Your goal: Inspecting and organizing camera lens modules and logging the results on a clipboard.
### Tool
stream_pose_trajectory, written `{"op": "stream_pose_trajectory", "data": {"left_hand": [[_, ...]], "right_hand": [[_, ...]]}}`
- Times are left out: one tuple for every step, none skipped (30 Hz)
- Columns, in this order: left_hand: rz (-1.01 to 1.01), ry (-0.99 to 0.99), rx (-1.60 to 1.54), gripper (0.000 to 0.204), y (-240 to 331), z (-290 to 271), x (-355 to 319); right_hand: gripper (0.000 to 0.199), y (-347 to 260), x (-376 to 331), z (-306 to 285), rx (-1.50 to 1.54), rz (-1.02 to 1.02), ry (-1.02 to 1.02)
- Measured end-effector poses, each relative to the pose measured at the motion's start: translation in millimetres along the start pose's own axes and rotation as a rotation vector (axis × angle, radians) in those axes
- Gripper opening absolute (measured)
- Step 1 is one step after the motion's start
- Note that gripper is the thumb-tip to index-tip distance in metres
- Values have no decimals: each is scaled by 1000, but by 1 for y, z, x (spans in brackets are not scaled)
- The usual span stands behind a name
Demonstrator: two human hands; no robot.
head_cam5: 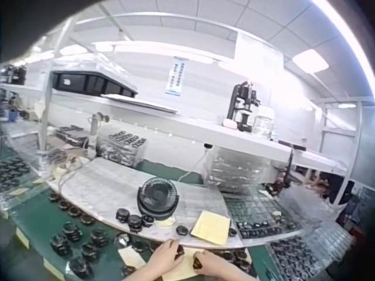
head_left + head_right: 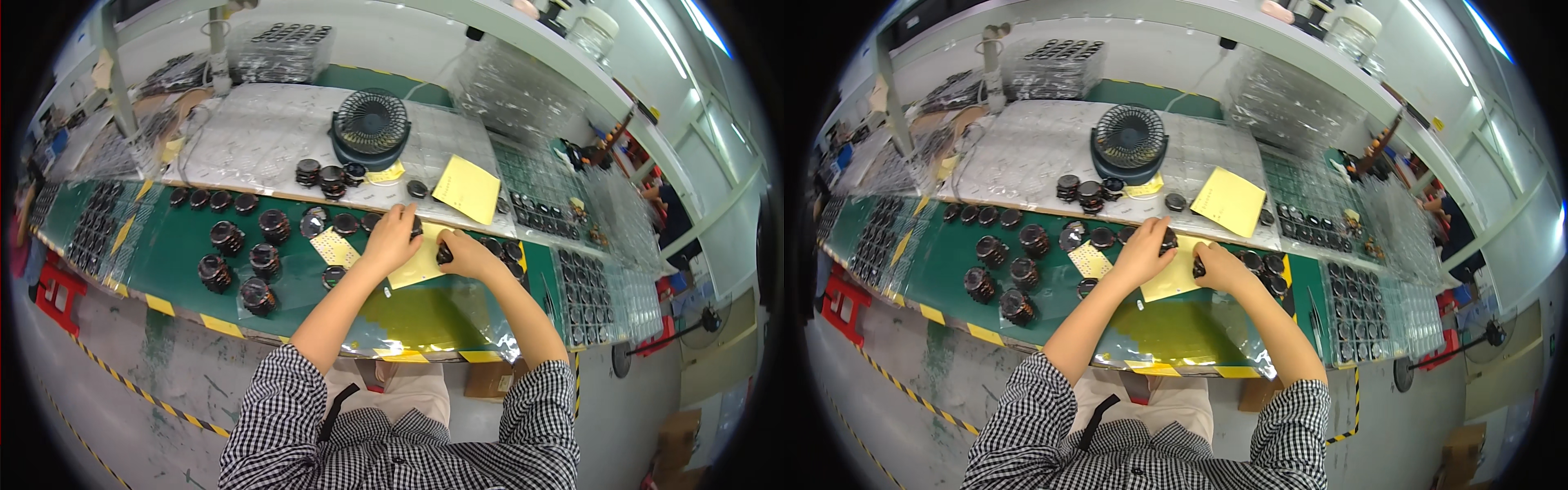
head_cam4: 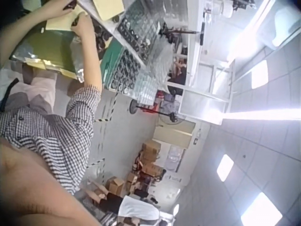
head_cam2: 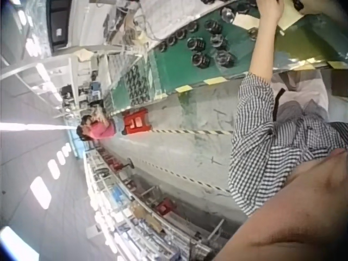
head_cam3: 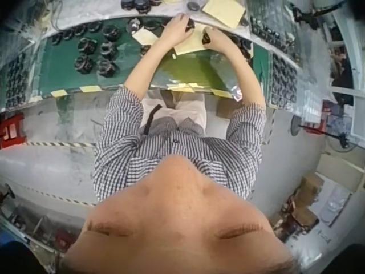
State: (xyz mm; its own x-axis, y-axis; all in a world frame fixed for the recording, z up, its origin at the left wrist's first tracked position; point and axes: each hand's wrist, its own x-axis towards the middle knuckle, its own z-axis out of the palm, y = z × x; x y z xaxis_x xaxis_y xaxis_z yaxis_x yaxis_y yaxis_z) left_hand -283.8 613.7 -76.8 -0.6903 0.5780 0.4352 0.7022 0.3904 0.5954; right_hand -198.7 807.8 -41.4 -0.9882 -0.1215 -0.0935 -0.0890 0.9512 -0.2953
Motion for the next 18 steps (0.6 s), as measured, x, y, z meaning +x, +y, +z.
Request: {"op": "stream_pose_trajectory", "data": {"left_hand": [[10,13,4,63,0,-1,-1],[20,22,6,63,1,0,-1],[23,20,5,65,-1,0,-2],[61,71,20,65,-3,0,-4],[105,120,31,66,-4,2,-4],[96,106,28,67,-4,1,-4],[116,124,39,67,-3,1,-4],[139,143,50,68,-2,2,-3],[99,91,36,71,0,2,-4],[115,130,46,72,1,1,-5],[135,167,53,72,3,0,-5],[139,192,83,73,4,-2,-6],[133,212,89,73,5,-5,-8],[130,234,97,73,5,-8,-7],[128,270,91,74,7,-10,-9],[124,288,92,74,8,-12,-11],[121,302,89,74,13,-15,-14],[125,301,81,73,16,-19,-17]], "right_hand": [[51,3,1,2,-12,-4,3],[50,4,1,4,-23,-4,6],[48,2,3,4,-23,-20,1],[48,0,4,5,-16,-23,1],[47,0,2,4,-13,-18,3],[46,0,4,5,-16,-18,-2],[46,0,3,6,-6,-17,5],[45,-1,1,5,2,-16,13],[46,-2,0,6,-22,-6,23],[48,-4,3,5,-47,36,-9],[51,-8,3,3,-74,84,-37],[47,-4,6,7,-33,77,20],[47,-2,7,10,-35,64,23],[46,-2,8,9,-38,50,30],[46,-6,8,7,-47,59,16],[46,-4,9,8,-40,42,10],[46,-3,7,8,-33,31,2],[46,-3,6,9,-22,45,7]]}}
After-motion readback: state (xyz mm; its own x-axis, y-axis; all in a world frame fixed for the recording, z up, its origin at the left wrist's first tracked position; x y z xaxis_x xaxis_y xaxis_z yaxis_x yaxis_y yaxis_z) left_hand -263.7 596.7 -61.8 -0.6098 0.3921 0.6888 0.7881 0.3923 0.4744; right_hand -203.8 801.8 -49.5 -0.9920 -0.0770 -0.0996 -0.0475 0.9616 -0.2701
